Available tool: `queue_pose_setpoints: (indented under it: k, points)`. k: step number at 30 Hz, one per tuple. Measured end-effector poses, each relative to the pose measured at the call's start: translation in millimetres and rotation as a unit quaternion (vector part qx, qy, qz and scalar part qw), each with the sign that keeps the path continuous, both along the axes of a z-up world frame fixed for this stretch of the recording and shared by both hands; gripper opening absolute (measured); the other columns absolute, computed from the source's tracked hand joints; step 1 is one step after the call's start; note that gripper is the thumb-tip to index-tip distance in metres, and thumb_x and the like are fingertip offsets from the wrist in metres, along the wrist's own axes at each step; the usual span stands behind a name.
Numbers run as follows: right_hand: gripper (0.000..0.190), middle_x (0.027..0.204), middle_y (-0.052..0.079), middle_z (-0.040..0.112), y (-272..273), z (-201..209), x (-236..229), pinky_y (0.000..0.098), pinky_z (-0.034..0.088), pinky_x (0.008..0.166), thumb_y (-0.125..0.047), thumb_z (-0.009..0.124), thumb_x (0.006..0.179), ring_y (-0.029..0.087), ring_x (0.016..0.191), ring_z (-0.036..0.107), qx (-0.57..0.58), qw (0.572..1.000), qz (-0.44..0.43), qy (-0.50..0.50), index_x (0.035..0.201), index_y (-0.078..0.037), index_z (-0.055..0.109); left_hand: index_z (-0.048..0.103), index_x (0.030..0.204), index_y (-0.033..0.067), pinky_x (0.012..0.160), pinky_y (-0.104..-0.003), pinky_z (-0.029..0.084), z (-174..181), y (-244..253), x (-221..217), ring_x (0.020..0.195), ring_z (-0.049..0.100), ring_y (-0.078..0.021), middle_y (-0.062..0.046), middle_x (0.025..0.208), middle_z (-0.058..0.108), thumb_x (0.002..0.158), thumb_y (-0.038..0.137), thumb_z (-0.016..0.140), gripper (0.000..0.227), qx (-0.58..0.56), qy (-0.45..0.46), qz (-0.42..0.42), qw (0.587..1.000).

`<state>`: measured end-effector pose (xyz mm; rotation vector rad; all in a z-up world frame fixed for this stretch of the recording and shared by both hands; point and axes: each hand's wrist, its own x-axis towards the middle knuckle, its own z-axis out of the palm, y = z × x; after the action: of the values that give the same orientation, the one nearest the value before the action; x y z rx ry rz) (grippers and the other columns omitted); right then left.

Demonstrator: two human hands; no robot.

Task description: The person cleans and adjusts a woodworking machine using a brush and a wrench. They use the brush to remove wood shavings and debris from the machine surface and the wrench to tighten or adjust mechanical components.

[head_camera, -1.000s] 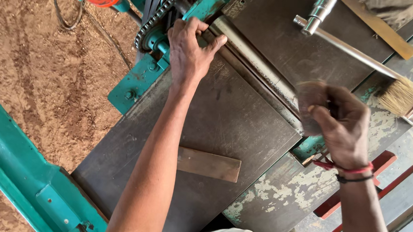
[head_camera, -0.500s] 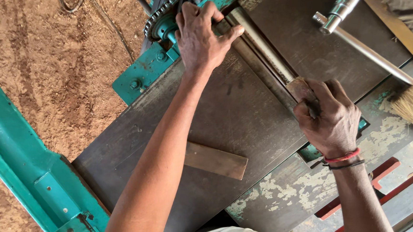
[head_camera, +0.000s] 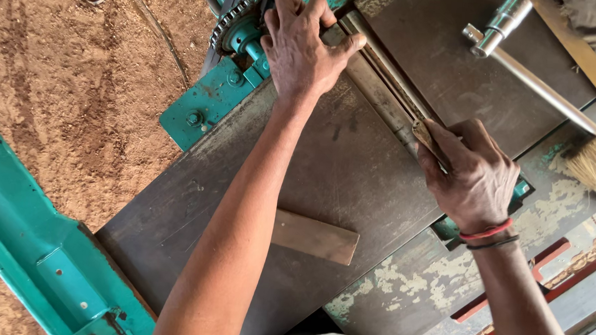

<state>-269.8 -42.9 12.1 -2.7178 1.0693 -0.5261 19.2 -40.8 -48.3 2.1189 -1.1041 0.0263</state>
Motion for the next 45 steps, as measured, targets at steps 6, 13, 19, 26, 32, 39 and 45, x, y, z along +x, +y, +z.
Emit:
queue_pose_setpoints:
  k: [6, 13, 19, 26, 32, 39, 45]
  points:
    - [0.015, 0.097, -0.001, 0.072, -2, -21, -2, 0.0287, 0.050, 0.050, -0.015, 0.071, 0.102, 0.010, 0.064, 0.063, -0.026, 1.000, -0.006, -0.016, 0.114, -0.015, 0.080, 0.056, 0.090, 0.0201, 0.080, -0.054, 0.049, 0, 3, 1, 0.111, 0.050, -0.0288, -0.002, 0.104, 0.048, 0.068, 0.056, 0.094, 0.057, -0.005, -0.015, -0.012, 1.000]
    - [0.023, 0.097, 0.000, 0.068, -9, -21, 23, 0.0289, 0.048, 0.048, -0.005, 0.070, 0.100, 0.010, 0.063, 0.059, -0.045, 0.999, 0.006, 0.012, 0.117, -0.018, 0.080, 0.056, 0.094, 0.0179, 0.077, -0.053, 0.047, 7, 1, 2, 0.108, 0.050, -0.0288, -0.002, 0.105, 0.049, 0.071, 0.054, 0.092, 0.056, 0.030, -0.017, -0.021, 0.999]
    - [0.025, 0.101, 0.001, 0.064, -1, 4, 15, 0.0373, 0.053, 0.062, -0.014, 0.072, 0.094, 0.019, 0.073, 0.063, -0.034, 0.999, 0.023, 0.018, 0.118, -0.018, 0.076, 0.055, 0.095, 0.0181, 0.081, -0.054, 0.046, 18, 6, -3, 0.111, 0.051, -0.0290, -0.001, 0.107, 0.051, 0.070, 0.051, 0.093, 0.056, 0.011, -0.019, -0.025, 0.999]
    - [0.028, 0.096, 0.003, 0.063, -11, -3, 34, 0.0369, 0.054, 0.060, -0.011, 0.070, 0.088, 0.021, 0.075, 0.066, -0.052, 0.998, 0.024, 0.014, 0.116, -0.014, 0.077, 0.056, 0.097, 0.0177, 0.079, -0.051, 0.045, 18, 2, -1, 0.108, 0.052, -0.0278, 0.000, 0.106, 0.053, 0.070, 0.053, 0.092, 0.057, 0.039, 0.000, -0.027, 0.999]
    - [0.031, 0.094, 0.002, 0.062, -2, 13, 13, 0.0377, 0.054, 0.060, -0.008, 0.068, 0.089, 0.019, 0.077, 0.066, -0.044, 0.998, 0.033, 0.037, 0.118, -0.014, 0.077, 0.054, 0.095, 0.0181, 0.078, -0.050, 0.046, 16, 0, 1, 0.109, 0.052, -0.0292, -0.001, 0.104, 0.051, 0.070, 0.054, 0.091, 0.057, 0.029, -0.024, -0.027, 0.999]
    - [0.026, 0.091, 0.003, 0.063, -24, -9, 36, 0.0346, 0.052, 0.053, -0.006, 0.068, 0.092, 0.017, 0.072, 0.064, -0.024, 0.998, 0.049, 0.032, 0.115, -0.014, 0.078, 0.055, 0.096, 0.0166, 0.080, -0.051, 0.045, 20, 0, -1, 0.108, 0.051, -0.0300, -0.002, 0.105, 0.052, 0.072, 0.055, 0.090, 0.057, 0.043, 0.000, -0.031, 0.999]
    - [0.027, 0.091, 0.006, 0.063, -9, 20, 26, 0.0406, 0.055, 0.062, -0.006, 0.068, 0.085, 0.024, 0.080, 0.067, -0.016, 0.999, 0.047, 0.018, 0.110, -0.013, 0.077, 0.055, 0.096, 0.0166, 0.081, -0.054, 0.043, 11, 3, 2, 0.106, 0.052, -0.0306, -0.003, 0.104, 0.051, 0.076, 0.055, 0.089, 0.056, 0.028, -0.038, -0.039, 0.998]
